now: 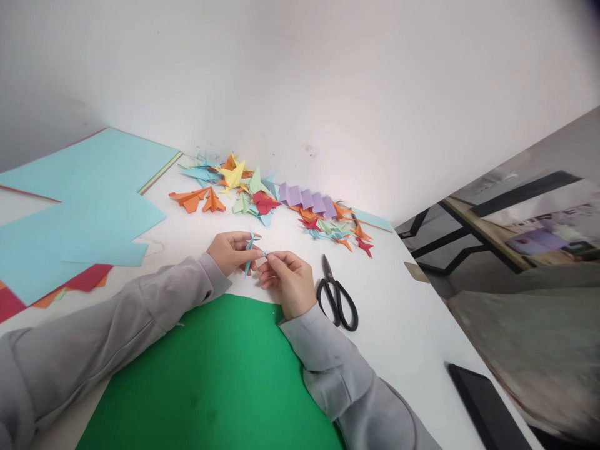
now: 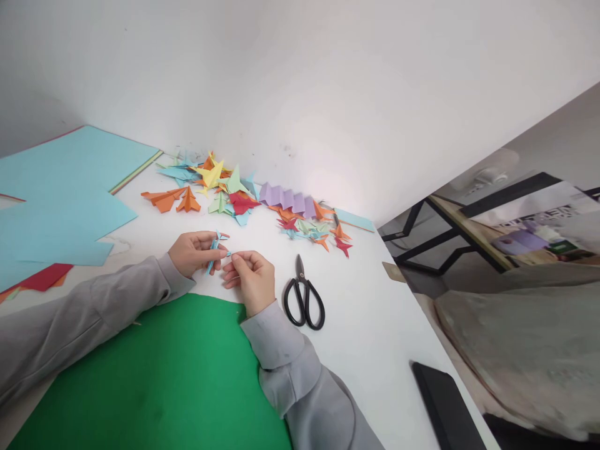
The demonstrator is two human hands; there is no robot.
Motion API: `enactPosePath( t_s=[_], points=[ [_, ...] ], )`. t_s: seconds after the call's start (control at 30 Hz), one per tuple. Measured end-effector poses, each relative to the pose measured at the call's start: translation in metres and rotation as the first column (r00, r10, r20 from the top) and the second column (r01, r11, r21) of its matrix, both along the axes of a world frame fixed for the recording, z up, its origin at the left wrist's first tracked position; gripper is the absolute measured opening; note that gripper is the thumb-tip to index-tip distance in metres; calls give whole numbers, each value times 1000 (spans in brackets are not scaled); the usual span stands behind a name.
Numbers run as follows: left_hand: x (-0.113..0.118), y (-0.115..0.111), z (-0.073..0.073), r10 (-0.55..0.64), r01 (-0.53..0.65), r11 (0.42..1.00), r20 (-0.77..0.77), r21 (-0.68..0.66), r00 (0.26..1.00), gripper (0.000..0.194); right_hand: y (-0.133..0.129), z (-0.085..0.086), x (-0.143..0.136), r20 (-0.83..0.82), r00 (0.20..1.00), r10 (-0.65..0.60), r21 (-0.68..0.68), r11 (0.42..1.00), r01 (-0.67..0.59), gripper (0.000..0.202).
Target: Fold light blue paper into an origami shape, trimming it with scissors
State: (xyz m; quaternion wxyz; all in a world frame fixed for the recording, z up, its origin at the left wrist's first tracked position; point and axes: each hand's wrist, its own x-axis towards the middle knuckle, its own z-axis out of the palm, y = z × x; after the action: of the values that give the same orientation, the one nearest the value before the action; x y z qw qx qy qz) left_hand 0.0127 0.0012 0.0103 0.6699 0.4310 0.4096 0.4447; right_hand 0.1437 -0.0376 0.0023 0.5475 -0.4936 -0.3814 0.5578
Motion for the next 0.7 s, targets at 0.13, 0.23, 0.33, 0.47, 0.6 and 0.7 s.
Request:
enactPosePath(
  t_s=[0.13,0.23,0.33,0.47,0.6,0.7],
  points=[
    [-1,-1,0,5,-5,1000,-9,8,1000,48,2,1,1,-65,994,92,-88,991,-98,16],
    [0,-1,0,10,-10,1000,-21,20,1000,46,3,2,2,-96,987,130,-107,984,-140,15],
    [0,-2,0,22,-20,999,-44,39,999,46,4,3,3,-125,982,144,-116,981,-158,14],
    [1,-4,2,31,-28,998,-54,48,998,50,4,5,2,-135,979,156,-128,977,-173,15],
    [1,-5,2,21,-19,999,-54,37,998,53,5,5,3,-136,979,150,-127,978,-168,15],
    [1,-6,1,-1,3,999,-55,49,998,54,5,4,3,-140,980,138,-127,980,-156,14]
  ],
)
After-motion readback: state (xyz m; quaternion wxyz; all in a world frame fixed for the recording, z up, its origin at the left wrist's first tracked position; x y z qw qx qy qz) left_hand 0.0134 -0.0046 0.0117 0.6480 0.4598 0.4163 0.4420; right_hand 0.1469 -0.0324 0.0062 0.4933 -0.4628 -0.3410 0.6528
